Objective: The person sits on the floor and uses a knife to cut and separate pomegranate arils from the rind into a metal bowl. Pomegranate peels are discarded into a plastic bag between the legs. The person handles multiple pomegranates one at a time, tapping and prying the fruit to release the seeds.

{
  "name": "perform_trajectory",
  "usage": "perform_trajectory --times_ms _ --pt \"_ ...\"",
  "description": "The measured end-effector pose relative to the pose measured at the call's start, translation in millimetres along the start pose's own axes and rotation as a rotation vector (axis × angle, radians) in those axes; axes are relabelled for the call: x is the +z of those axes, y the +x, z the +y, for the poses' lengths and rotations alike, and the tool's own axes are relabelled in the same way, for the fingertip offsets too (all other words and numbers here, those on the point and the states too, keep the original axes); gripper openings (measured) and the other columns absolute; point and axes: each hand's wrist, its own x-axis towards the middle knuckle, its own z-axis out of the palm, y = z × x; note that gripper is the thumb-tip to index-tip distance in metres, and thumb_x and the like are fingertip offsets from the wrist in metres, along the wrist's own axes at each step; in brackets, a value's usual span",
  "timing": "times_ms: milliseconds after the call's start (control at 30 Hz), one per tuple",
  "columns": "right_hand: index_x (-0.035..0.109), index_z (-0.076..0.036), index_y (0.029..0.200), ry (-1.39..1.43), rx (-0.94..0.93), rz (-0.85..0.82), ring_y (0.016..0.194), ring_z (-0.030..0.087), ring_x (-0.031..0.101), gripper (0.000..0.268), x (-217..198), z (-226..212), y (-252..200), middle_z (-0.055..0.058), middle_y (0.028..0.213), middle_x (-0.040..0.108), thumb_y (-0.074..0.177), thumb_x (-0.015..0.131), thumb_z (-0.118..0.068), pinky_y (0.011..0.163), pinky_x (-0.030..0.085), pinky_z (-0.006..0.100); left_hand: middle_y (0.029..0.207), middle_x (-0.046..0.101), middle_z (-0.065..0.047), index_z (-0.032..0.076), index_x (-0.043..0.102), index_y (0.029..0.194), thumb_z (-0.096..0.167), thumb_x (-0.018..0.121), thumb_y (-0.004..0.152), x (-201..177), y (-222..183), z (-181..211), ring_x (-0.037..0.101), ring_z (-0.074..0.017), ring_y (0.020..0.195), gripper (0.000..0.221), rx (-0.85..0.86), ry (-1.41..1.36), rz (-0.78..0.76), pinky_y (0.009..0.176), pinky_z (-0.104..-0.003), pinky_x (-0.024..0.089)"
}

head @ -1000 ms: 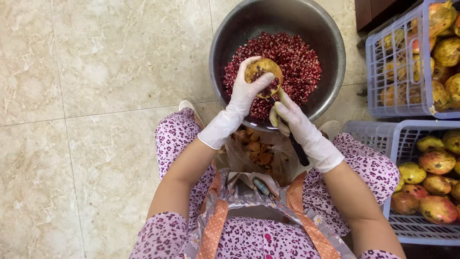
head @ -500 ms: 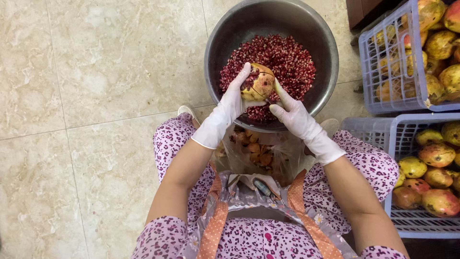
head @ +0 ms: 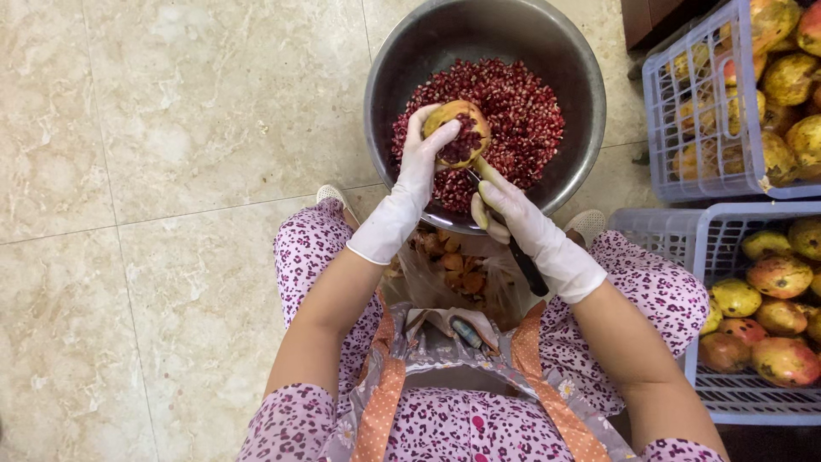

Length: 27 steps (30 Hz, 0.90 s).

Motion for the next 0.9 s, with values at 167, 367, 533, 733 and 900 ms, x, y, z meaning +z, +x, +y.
perform_trajectory --times_ms 167,367,533,733,900 --pt "0.012 -0.016 0.167 0.015 0.046 0.056 0.043 0.005 0.031 0.076 -5.8 7.7 3.5 -0.001 0.072 0.053 0.104 0.043 -0.044 0.038 0.028 0.020 0.124 0.066 -0.008 0.007 0.055 0.134 0.024 0.079 0.091 4.3 -4.7 -2.0 0.063 -0.0164 0.113 0.052 0.127 0.103 -0.042 0.101 -0.031 0.052" --pt "0.025 -0.008 0.166 -0.247 -0.104 0.163 0.053 0.006 0.041 0.072 -14.4 30.6 15.7 0.000 0.071 0.049 0.107 0.049 -0.041 0.049 0.037 0.021 0.120 0.064 -0.007 0.005 0.055 0.132 0.026 0.080 0.092 11.3 -12.1 -7.0 0.061 -0.0158 0.111 0.051 0.216 0.158 -0.023 0.100 -0.031 0.052" --pt "0.016 -0.007 0.167 -0.297 -0.146 0.219 0.062 0.005 0.042 0.081 -22.6 37.5 19.9 -0.006 0.078 0.052 0.105 0.056 -0.039 0.055 0.040 0.022 0.127 0.068 -0.011 0.005 0.058 0.137 0.033 0.073 0.097 9.4 -13.0 1.8 0.064 -0.0209 0.117 0.051 0.083 0.064 -0.026 0.103 -0.036 0.052" --pt "0.010 -0.014 0.167 -0.384 -0.148 0.186 0.064 0.007 0.044 0.085 -35.1 34.8 18.7 -0.003 0.072 0.049 0.102 0.060 -0.038 0.060 0.043 0.023 0.126 0.069 -0.013 0.012 0.057 0.138 0.064 0.058 0.088 5.9 -7.4 13.5 0.068 -0.0305 0.117 0.072 -0.451 -0.109 -0.030 0.094 -0.056 0.061" --pt "0.016 -0.021 0.170 -0.744 -0.616 0.145 0.105 0.018 0.062 0.072 -44.5 32.3 14.0 0.018 0.137 0.062 0.113 0.060 -0.029 0.092 0.050 0.035 0.126 0.068 -0.017 0.009 0.062 0.136 0.071 0.061 0.086 -0.2 -5.2 15.4 0.066 -0.0340 0.112 0.080 -0.590 -0.251 -0.050 0.090 -0.052 0.059"
